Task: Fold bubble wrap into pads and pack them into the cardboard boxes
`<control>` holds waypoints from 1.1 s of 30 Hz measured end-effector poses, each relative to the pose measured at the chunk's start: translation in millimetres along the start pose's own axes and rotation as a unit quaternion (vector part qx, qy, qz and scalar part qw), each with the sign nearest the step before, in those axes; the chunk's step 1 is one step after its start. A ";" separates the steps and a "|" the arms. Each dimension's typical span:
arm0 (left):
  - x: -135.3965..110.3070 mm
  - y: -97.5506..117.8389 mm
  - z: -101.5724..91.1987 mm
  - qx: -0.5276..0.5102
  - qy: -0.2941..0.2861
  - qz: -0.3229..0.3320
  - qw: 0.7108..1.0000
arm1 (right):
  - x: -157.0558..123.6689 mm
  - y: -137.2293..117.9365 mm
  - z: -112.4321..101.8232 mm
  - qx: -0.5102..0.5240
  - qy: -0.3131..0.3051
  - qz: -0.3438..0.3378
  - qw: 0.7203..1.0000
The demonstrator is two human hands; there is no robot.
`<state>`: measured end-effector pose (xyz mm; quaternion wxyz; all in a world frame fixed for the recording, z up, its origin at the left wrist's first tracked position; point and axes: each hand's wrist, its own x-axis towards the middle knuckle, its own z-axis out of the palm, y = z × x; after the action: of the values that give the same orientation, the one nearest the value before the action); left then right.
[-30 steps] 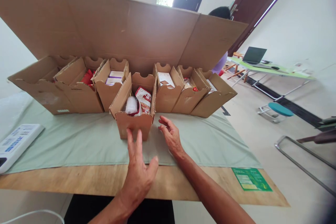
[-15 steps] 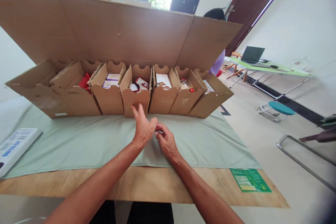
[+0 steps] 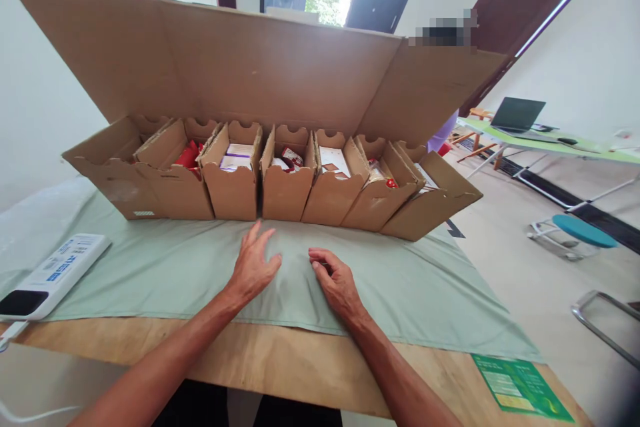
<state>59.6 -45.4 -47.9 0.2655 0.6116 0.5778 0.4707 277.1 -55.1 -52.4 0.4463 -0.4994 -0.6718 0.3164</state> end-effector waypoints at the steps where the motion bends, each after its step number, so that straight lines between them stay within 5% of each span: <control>1: -3.0 -8.0 -9.9 0.002 0.015 -0.008 1.000 | 0.1 -3.0 1.8 -0.005 -0.003 0.003 1.000; 6: -3.3 -32.1 -36.2 -0.028 0.092 -0.064 0.993 | 18.9 -46.7 16.7 -0.033 -0.053 -0.022 0.998; 13: 12.6 -41.9 -43.7 -0.161 0.252 -0.125 0.946 | 118.1 -140.0 63.6 -0.153 -0.093 -0.150 0.972; 19: 29.0 -55.8 -64.4 -0.197 0.318 -0.149 0.916 | 165.5 -158.9 103.3 -0.239 -0.093 -0.088 0.962; 22: 36.4 -63.0 -70.5 -0.225 0.343 -0.161 0.898 | 152.3 -159.0 102.5 -0.209 -0.083 -0.075 0.971; 26: 44.1 -73.9 -78.3 -0.275 0.372 -0.183 0.868 | 93.5 -166.4 73.5 -0.166 -0.096 -0.097 0.977; 33: 40.1 -68.9 -85.9 -0.318 0.343 -0.174 0.867 | -24.6 -165.2 -48.0 -0.113 -0.129 -0.077 0.982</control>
<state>-52.1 -12.7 -61.2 0.3081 0.1838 0.5489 0.7550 259.4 -129.2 103.7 0.3198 -0.4487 -0.7913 0.2651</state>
